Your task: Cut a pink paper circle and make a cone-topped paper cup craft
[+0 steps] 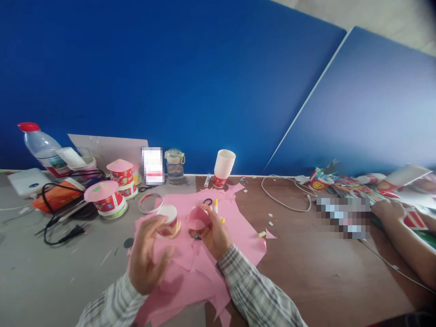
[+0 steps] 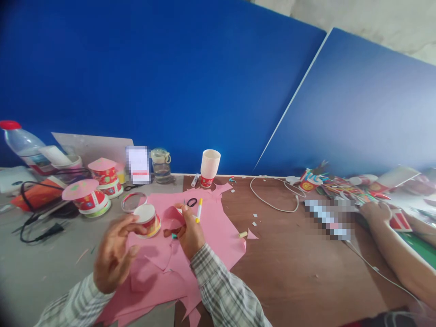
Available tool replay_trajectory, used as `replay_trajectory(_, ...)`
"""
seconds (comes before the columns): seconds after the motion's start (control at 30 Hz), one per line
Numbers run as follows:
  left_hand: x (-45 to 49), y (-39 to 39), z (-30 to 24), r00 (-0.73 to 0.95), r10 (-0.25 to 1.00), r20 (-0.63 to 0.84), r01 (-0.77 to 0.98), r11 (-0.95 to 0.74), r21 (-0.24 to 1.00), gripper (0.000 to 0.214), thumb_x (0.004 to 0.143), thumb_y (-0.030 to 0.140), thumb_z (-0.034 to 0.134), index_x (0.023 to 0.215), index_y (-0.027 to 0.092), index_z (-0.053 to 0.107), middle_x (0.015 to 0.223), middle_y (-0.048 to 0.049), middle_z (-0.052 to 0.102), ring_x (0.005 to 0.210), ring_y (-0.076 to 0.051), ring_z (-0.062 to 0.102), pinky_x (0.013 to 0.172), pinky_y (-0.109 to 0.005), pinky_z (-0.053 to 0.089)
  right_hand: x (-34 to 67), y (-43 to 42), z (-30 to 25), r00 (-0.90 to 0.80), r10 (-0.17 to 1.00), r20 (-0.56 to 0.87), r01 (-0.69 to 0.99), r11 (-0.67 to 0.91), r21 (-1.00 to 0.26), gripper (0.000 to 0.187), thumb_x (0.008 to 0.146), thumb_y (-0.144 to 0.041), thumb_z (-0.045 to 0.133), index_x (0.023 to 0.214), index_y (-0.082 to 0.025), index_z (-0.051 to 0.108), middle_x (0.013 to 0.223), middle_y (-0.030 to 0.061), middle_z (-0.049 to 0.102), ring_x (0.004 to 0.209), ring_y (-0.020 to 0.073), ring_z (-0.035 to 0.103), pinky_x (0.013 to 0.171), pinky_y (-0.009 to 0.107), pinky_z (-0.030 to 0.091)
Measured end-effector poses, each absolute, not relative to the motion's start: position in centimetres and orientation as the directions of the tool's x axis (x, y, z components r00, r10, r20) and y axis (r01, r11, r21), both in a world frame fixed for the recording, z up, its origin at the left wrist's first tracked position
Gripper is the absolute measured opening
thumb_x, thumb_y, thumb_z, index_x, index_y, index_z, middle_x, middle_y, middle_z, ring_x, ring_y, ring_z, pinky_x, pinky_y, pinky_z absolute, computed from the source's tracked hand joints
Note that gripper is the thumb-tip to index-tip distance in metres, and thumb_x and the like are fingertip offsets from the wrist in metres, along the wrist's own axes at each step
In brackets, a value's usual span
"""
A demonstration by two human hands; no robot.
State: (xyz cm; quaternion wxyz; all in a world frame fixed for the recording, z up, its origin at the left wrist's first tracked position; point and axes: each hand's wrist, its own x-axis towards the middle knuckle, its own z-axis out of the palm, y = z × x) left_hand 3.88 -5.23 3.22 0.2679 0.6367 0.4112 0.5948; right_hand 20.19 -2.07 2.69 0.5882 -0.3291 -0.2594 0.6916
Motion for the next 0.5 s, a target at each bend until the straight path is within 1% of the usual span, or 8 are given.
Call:
replay_trajectory(0.03,4.2,-5.5,3.3,-0.003,0.854,0.520,0.130,-0.515,0.847,0.056,0.061,0.037,0.054,0.112,0.025,0.036,0.104,-0.0126,0.046,0.080,-0.030,0.051,0.069,-0.048,0.043,20.2,-2.2,2.7,-0.080,0.992,-0.101,-0.609,-0.129,-0.783,0.048,0.063,-0.057,0.065,0.094,-0.020,0.058,0.061,0.0006,0.069,0.036,0.0147,0.060,0.035,0.024,0.048)
replay_trajectory(0.13,5.1,-5.5,3.4,0.134,0.908,0.396,0.035,-0.404,0.914,0.056,0.060,0.037,0.058,0.111,0.026,0.038,0.100,-0.0114,0.049,0.065,-0.024,0.053,0.056,-0.041,0.046,20.2,-3.0,3.0,-0.104,0.994,0.030,-0.458,-0.022,-0.889,0.046,0.071,-0.056,0.058,0.100,-0.021,0.056,0.071,0.0016,0.069,0.030,0.0100,0.054,0.027,0.018,0.041)
replay_trajectory(0.2,5.5,-5.3,3.5,0.170,0.919,0.355,-0.010,-0.358,0.934,0.055,0.059,0.038,0.059,0.110,0.026,0.041,0.097,-0.0103,0.052,0.069,-0.025,0.053,0.055,-0.039,0.048,20.2,-3.6,3.3,-0.149,0.986,0.081,-0.327,0.028,-0.945,0.043,0.074,-0.054,0.057,0.103,-0.023,0.054,0.082,0.0023,0.069,0.029,0.0071,0.052,0.026,0.016,0.039)
replay_trajectory(0.3,5.8,-5.0,3.8,0.159,0.930,0.330,0.009,-0.336,0.942,0.044,0.062,0.036,0.056,0.104,0.025,0.049,0.095,-0.0093,0.057,0.084,-0.029,0.051,0.062,-0.040,0.049,20.2,-4.3,3.8,-0.209,0.969,0.129,-0.117,0.106,-0.987,0.038,0.078,-0.048,0.055,0.108,-0.026,0.051,0.091,0.0018,0.066,0.030,0.0051,0.050,0.027,0.016,0.040)
replay_trajectory(0.37,5.9,-5.0,3.9,0.154,0.941,0.301,0.058,-0.313,0.948,0.035,0.064,0.032,0.055,0.099,0.025,0.054,0.096,-0.0087,0.059,0.089,-0.029,0.050,0.067,-0.041,0.048,20.1,-4.6,4.0,-0.221,0.958,0.184,0.030,0.195,-0.980,0.034,0.081,-0.044,0.053,0.111,-0.027,0.049,0.090,0.0014,0.066,0.033,0.0064,0.052,0.033,0.018,0.044)
replay_trajectory(0.4,5.9,-5.0,3.8,0.151,0.945,0.290,0.076,-0.304,0.950,0.033,0.065,0.030,0.055,0.098,0.026,0.056,0.098,-0.0084,0.060,0.091,-0.029,0.050,0.069,-0.041,0.047,20.1,-4.7,4.1,-0.220,0.951,0.218,0.097,0.244,-0.965,0.033,0.082,-0.041,0.052,0.112,-0.027,0.049,0.090,0.0017,0.066,0.037,0.0082,0.055,0.038,0.021,0.047)
replay_trajectory(0.47,6.0,-5.0,3.4,0.146,0.947,0.286,0.082,-0.300,0.951,0.031,0.064,0.029,0.055,0.094,0.026,0.059,0.099,-0.0078,0.061,0.093,-0.030,0.050,0.075,-0.043,0.045,20.1,-4.7,4.0,-0.214,0.937,0.277,0.185,0.317,-0.930,0.032,0.083,-0.038,0.052,0.113,-0.027,0.049,0.094,0.0029,0.067,0.050,0.0132,0.062,0.052,0.026,0.053)
replay_trajectory(0.5,6.0,-5.0,3.0,0.135,0.949,0.286,0.071,-0.298,0.952,0.028,0.064,0.030,0.055,0.091,0.027,0.060,0.099,-0.0075,0.062,0.092,-0.030,0.050,0.077,-0.044,0.044,20.1,-4.6,4.0,-0.209,0.930,0.303,0.198,0.344,-0.918,0.032,0.083,-0.038,0.051,0.113,-0.027,0.049,0.096,0.0036,0.067,0.059,0.0159,0.065,0.059,0.028,0.054)
